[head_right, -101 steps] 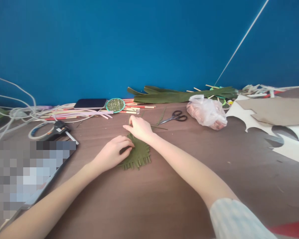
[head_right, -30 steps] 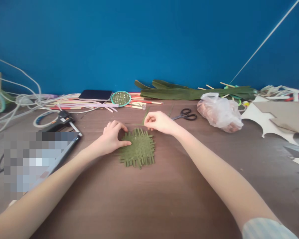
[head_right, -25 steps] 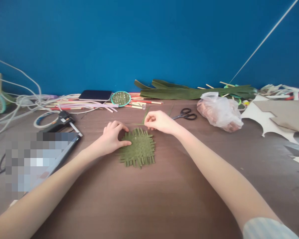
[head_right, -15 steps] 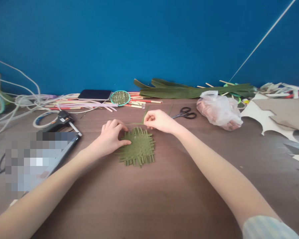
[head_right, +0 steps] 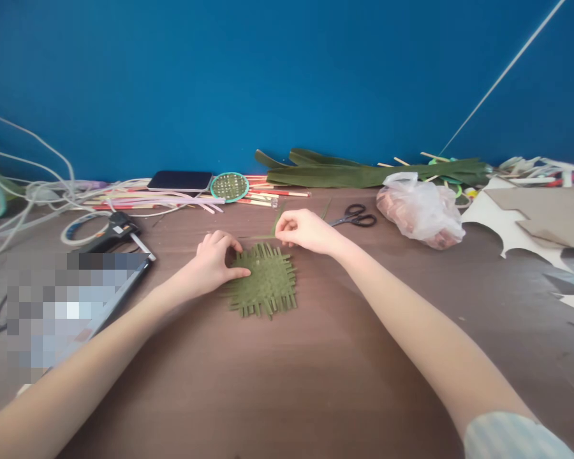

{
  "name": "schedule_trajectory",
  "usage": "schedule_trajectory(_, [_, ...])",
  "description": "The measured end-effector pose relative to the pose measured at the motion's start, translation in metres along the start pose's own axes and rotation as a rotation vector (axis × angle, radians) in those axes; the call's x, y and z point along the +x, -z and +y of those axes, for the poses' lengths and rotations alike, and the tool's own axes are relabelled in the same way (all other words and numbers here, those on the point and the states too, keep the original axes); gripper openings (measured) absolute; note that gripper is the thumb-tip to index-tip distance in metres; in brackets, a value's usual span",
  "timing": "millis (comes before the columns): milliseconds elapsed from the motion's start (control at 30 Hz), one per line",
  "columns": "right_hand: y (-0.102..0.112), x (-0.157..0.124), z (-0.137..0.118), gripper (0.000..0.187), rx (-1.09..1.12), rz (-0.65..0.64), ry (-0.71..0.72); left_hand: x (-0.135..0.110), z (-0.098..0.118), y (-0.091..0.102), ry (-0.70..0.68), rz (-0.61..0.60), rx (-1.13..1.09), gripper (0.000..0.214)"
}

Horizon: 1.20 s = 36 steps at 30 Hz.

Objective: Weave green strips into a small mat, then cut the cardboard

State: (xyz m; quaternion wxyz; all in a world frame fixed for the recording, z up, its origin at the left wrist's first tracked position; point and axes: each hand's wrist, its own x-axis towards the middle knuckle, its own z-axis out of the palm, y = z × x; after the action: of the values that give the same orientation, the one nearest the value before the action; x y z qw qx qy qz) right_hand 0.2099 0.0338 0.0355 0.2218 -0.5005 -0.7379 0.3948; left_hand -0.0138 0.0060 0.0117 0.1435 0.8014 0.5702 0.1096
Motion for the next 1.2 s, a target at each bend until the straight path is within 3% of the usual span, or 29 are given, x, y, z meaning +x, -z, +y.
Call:
schedule_trajectory(300, [-0.001, -0.001, 0.000, 0.010, 0.004, 0.003, -0.003, 0.001, 0.000, -0.002, -0.010, 0.008, -0.035, 0.034])
schedule_trajectory(567, [0.003, 0.001, 0.004, 0.012, 0.039, 0.021, 0.016, -0.004, -0.005, 0.003, -0.238, 0.091, 0.094, 0.030])
schedule_trajectory(733, [0.003, 0.002, 0.006, 0.011, 0.055, 0.040, 0.020, -0.004, -0.008, 0.003, -0.305, 0.113, 0.176, 0.029])
schedule_trajectory(1000, [0.001, -0.002, -0.002, 0.006, 0.102, 0.136, -0.010, -0.004, -0.008, 0.010, -0.514, 0.195, 0.338, 0.026])
schedule_trajectory(1200, [0.001, 0.000, 0.001, 0.005, 0.123, 0.127, 0.011, -0.002, -0.007, 0.010, -0.496, 0.130, 0.314, 0.019])
